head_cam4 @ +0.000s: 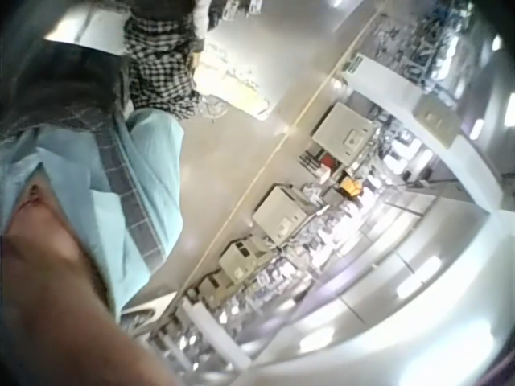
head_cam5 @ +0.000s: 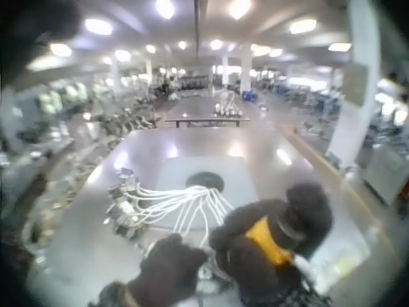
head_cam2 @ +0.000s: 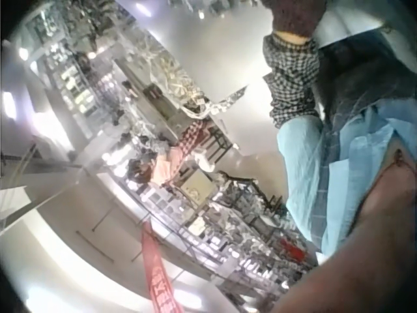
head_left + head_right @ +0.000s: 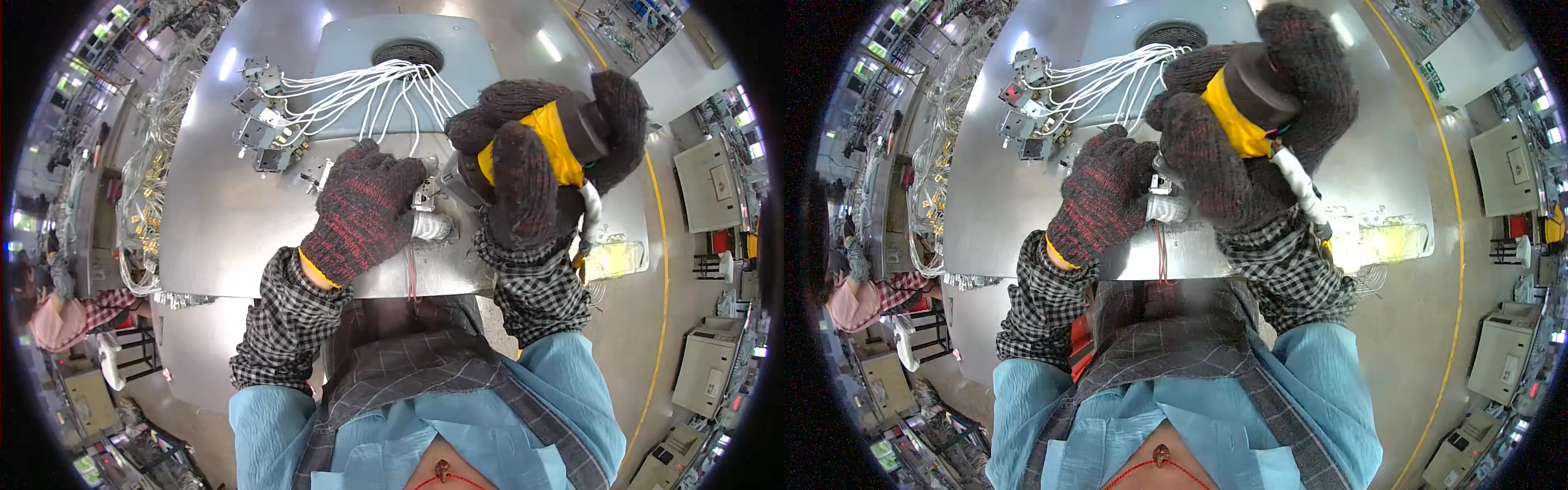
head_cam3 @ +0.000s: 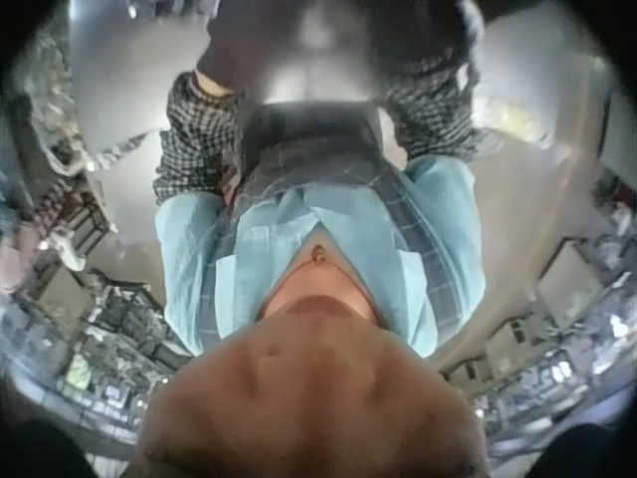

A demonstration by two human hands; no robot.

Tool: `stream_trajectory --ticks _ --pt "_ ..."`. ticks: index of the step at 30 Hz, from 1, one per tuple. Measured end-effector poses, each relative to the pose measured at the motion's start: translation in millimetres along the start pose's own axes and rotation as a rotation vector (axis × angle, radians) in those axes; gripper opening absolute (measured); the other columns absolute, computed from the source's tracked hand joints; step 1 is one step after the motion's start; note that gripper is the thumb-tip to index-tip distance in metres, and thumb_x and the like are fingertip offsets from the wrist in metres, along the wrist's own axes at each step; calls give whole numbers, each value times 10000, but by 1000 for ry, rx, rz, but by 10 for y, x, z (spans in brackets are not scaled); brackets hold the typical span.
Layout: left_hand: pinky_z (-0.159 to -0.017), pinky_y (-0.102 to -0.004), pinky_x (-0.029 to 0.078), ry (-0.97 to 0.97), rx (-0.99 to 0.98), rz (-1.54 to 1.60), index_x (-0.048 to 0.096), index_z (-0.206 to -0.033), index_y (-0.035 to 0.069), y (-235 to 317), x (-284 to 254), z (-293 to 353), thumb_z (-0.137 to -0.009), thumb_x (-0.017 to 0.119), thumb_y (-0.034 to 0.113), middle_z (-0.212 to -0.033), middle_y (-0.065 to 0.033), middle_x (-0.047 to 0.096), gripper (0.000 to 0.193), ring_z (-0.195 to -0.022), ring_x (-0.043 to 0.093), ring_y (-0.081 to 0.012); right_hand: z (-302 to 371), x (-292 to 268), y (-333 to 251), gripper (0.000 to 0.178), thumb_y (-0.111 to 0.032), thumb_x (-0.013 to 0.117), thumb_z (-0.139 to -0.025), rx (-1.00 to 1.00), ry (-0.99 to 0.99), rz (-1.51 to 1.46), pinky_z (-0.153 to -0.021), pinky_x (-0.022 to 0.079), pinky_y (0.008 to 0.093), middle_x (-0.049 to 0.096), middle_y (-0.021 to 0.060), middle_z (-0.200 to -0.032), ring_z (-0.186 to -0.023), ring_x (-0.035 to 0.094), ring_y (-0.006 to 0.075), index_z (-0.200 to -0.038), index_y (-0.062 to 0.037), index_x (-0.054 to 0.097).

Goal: Manually wiring and assembling electronic components on a metal panel using an electric screwdriver.

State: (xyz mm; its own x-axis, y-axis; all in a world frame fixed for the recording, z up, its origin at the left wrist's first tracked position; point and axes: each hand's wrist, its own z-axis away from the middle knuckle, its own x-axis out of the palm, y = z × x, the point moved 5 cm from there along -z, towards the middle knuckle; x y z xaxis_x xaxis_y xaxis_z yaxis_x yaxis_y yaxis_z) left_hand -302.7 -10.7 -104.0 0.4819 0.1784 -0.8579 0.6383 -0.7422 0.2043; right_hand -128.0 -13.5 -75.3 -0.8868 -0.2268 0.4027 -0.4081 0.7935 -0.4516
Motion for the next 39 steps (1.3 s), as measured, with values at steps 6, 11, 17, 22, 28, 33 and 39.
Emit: stream_trajectory --ticks 6,11,17,22,28,33,39 --pt "-953 -486 422 65 -119 -216 629 -1124 87 -129 -201 59 -662 763 520 -997 -124 646 647 -1030 586 -307 158 -380 411 528 -380 468 -968 173 38 -360 -782 574 529 560 268 -1175 -927 652 363 -1358 -37 371" --pt "-894 -464 456 -179 -182 -16 618 -1151 100 -405 15 173 -673 817 414 -1028 -117 645 605 -1019 587 -333 227 -409 456 575 -465 452 -994 340 123 -607 -819 577 556 554 278 -1221 -969 657 396 -1331 -1 414" --pt "-896 -458 466 -249 -203 61 629 -1137 79 -441 -7 126 -695 819 345 -1021 -132 656 550 -1002 601 -332 -29 212 2 457 -269 546 -981 362 137 -72 -694 622 466 616 233 -1105 -847 688 359 -1356 -62 388" --pt "-862 -397 507 -133 -269 573 653 -1120 62 -575 -14 170 -721 808 319 -1043 -125 667 499 -989 639 -280 -233 273 -133 529 -55 576 -913 92 30 190 -605 611 393 655 208 -959 -719 697 272 -1373 -122 323" --pt "-885 -303 516 -171 -438 1371 601 -1235 -8 -379 70 71 -745 791 186 -1091 -79 655 559 -975 627 -152 -415 70 -302 612 -147 564 -892 -61 110 438 -645 591 379 662 217 -878 -637 691 278 -1382 -1 227" --pt "-734 -350 520 -117 14 415 633 -1155 69 -288 -87 124 -688 835 287 -998 -120 655 553 -865 654 -252 -360 22 -255 678 -127 577 -876 -46 168 352 -596 598 423 660 236 -901 -653 694 320 -1435 -87 197" --pt "-752 -374 529 -93 -177 392 617 -1168 73 -283 -100 79 -623 845 322 -1005 -122 654 641 -884 668 -257 -421 -88 -270 537 -128 527 -912 -176 79 445 -667 586 395 670 235 -895 -650 691 281 -1407 -83 324"
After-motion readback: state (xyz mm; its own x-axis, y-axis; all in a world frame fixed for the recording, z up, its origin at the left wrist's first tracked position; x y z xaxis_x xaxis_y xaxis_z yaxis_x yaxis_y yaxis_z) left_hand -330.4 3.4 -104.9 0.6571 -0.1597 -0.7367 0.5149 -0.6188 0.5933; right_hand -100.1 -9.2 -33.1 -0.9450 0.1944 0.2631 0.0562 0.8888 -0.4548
